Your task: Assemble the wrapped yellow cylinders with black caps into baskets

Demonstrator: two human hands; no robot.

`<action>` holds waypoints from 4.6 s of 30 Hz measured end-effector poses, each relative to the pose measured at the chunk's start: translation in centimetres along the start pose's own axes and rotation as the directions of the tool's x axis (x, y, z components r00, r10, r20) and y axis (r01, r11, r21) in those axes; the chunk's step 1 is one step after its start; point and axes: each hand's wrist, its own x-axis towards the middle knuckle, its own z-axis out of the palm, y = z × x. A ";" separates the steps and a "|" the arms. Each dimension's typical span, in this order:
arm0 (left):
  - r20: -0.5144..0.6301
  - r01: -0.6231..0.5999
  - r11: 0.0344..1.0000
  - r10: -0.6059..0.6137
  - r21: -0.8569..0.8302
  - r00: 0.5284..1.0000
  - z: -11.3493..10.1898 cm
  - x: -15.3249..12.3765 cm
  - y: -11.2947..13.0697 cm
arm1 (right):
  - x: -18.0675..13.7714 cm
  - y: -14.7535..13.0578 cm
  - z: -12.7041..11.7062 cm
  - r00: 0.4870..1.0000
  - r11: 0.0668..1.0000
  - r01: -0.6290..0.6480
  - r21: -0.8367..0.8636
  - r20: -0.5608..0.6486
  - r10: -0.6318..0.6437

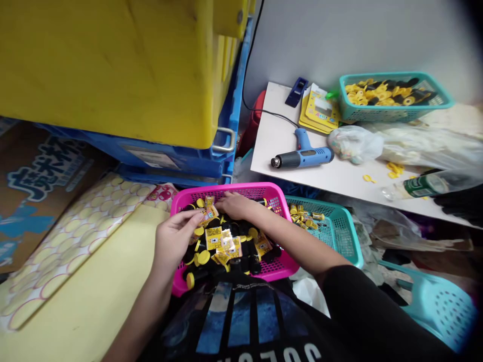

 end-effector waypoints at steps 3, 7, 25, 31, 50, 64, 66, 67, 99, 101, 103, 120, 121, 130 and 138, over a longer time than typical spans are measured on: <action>0.041 0.079 0.995 -0.076 -0.068 0.996 -0.5 0.4 -0.4 | 0.9 -0.4 -0.2 0.999 0.999 -0.040 0.003 -0.035 0.040; 0.086 0.124 0.975 -0.109 -0.187 0.990 -1.0 0.6 -1.2 | -0.6 -0.1 -1.0 0.985 0.994 -0.049 0.096 -0.163 0.064; 0.123 0.092 0.987 -0.077 -0.128 0.990 1.2 0.0 0.0 | -8.9 -0.3 -0.8 0.968 0.039 0.186 0.982 -0.190 0.163; 0.172 -0.033 0.999 0.032 0.005 0.985 1.2 -0.1 0.6 | -8.7 -0.1 0.2 0.965 0.038 0.168 0.985 -0.172 0.200; 0.396 0.024 0.977 0.063 -0.212 0.916 2.2 -1.1 0.2 | -6.9 -5.6 3.6 0.934 -0.337 0.325 0.884 -0.244 0.262; 0.272 -0.104 0.988 0.133 -0.117 0.953 0.4 -1.0 0.8 | -6.7 -5.1 3.6 0.925 -0.048 0.298 0.953 -0.276 0.260; 0.093 -0.244 0.969 0.240 0.039 0.966 -0.7 0.4 0.9 | -6.9 -4.8 3.4 0.882 0.370 0.161 0.915 -0.302 0.362; 0.042 -0.279 0.950 0.276 0.138 0.960 -1.2 1.4 0.7 | -6.8 -4.9 3.4 0.866 0.556 0.044 0.830 -0.308 0.393; 0.602 0.072 0.997 -0.046 -0.020 0.797 2.2 -2.8 1.2 | -10.1 -5.3 0.6 0.899 0.112 0.261 0.959 -0.284 0.333; 0.563 0.100 0.990 -0.025 -0.103 0.826 2.8 -2.9 0.9 | -10.0 -5.5 1.3 0.808 0.042 0.332 0.942 -0.307 0.502; 0.514 0.093 0.988 -0.017 -0.122 0.858 2.8 -2.7 0.8 | -10.3 -5.5 1.8 0.776 0.001 0.353 0.936 -0.293 0.558; 0.257 0.083 0.992 -0.056 -0.098 0.965 2.0 -0.2 1.1 | -6.9 -1.5 0.5 0.794 0.762 -0.079 0.643 -0.422 0.438; 0.191 0.059 0.996 -0.045 -0.070 0.981 1.6 0.0 1.2 | -6.4 -0.6 0.2 0.811 0.852 -0.201 0.484 -0.406 0.422; 0.062 0.096 0.995 -0.094 -0.034 0.994 0.6 0.7 0.9 | -2.0 1.4 1.5 0.961 0.978 -0.192 0.084 -0.188 0.205; 0.223 0.038 0.999 -0.031 -0.030 0.974 0.0 1.0 0.8 | -6.5 0.8 -1.8 0.886 0.808 -0.030 0.588 -0.358 0.293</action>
